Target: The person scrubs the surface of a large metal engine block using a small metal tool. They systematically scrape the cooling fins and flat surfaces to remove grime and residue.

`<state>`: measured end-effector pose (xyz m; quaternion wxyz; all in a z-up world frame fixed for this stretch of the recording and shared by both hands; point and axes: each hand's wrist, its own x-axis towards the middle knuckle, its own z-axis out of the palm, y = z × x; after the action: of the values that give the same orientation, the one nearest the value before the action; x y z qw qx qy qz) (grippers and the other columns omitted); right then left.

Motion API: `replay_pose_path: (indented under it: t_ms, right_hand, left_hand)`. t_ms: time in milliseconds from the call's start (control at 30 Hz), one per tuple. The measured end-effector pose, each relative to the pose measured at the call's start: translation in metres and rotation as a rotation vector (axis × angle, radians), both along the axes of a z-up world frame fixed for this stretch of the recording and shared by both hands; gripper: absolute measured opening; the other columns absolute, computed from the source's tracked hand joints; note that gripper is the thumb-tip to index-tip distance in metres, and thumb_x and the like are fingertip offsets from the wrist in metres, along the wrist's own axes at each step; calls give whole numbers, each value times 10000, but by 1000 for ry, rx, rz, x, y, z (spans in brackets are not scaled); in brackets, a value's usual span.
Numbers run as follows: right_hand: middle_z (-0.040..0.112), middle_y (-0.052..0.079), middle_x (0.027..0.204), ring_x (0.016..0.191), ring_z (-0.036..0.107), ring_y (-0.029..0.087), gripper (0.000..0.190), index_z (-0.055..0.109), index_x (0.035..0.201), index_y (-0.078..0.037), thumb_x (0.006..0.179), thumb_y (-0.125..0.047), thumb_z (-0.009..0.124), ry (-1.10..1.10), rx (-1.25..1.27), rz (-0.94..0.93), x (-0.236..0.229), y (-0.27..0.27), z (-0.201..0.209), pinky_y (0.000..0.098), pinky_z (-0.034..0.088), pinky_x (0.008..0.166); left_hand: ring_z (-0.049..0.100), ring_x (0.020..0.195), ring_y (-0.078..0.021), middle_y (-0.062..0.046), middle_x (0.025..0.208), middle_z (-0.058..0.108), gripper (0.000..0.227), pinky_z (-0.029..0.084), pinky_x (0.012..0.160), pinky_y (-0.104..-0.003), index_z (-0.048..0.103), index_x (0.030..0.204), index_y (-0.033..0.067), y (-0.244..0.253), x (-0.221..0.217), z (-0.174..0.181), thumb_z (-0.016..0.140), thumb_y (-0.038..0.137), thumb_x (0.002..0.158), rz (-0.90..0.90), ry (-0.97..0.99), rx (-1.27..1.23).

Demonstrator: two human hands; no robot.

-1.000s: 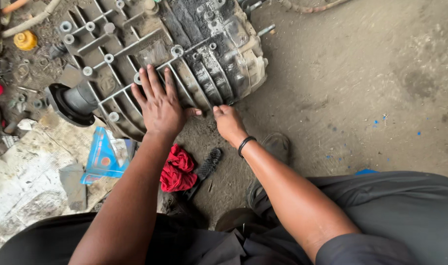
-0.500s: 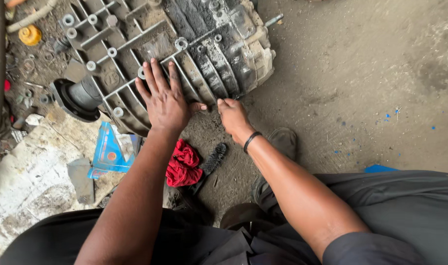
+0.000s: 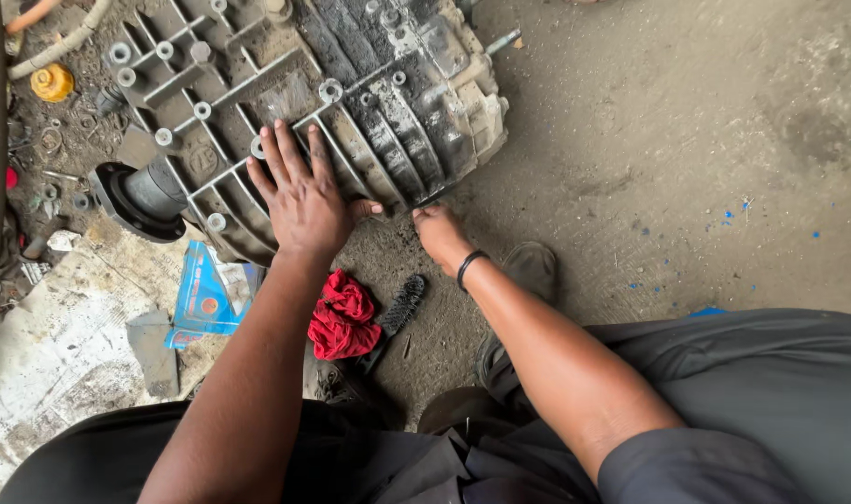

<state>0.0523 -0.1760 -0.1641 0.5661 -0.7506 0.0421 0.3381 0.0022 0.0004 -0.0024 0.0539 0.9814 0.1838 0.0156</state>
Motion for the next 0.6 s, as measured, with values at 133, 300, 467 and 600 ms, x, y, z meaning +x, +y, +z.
replay_pose_path:
  t_ms: [133,300,467,600]
  right_hand:
    - [464,-5,696,650,402,145,391,571,813,-33,1075,-323,550,-20,97,-36,6,7,10,378,389,580]
    - [598,55,686,654,516,167,351,634,830,-10,1028,-286,547,-88,-50,13,-3,4,25,395,443,625]
    - [524,149,706,667,456,218,425,597,856,53,1075,-309,556,-196,-49,61,-2,3,28,435,440,650]
    - [643,104,747,672,567,215,363,629,881,21,1019,-306,553,-98,-169,71,-3,1,27,427,464,676]
  left_hand:
    - [101,1549,-466,-323,1657,168,1355,100,1207,-667,290,1618,14,4,0,-8,833,731,604,-22,-59,9]
    - [98,1543,-464,-313,1650,165,1378,97,1200,-659,288,1611,28,0,0,-3,834,721,553,0,-7,2]
    - [105,1543,-477,-328,1655,169,1364,99,1206,-670,303,1605,8,1,-8,-10,826,745,583,-19,-53,-15]
    - [108,1547,-464,-313,1659,178,1364,105,1204,-664,301,1618,21,0,-1,-4,822,731,576,-9,-38,18]
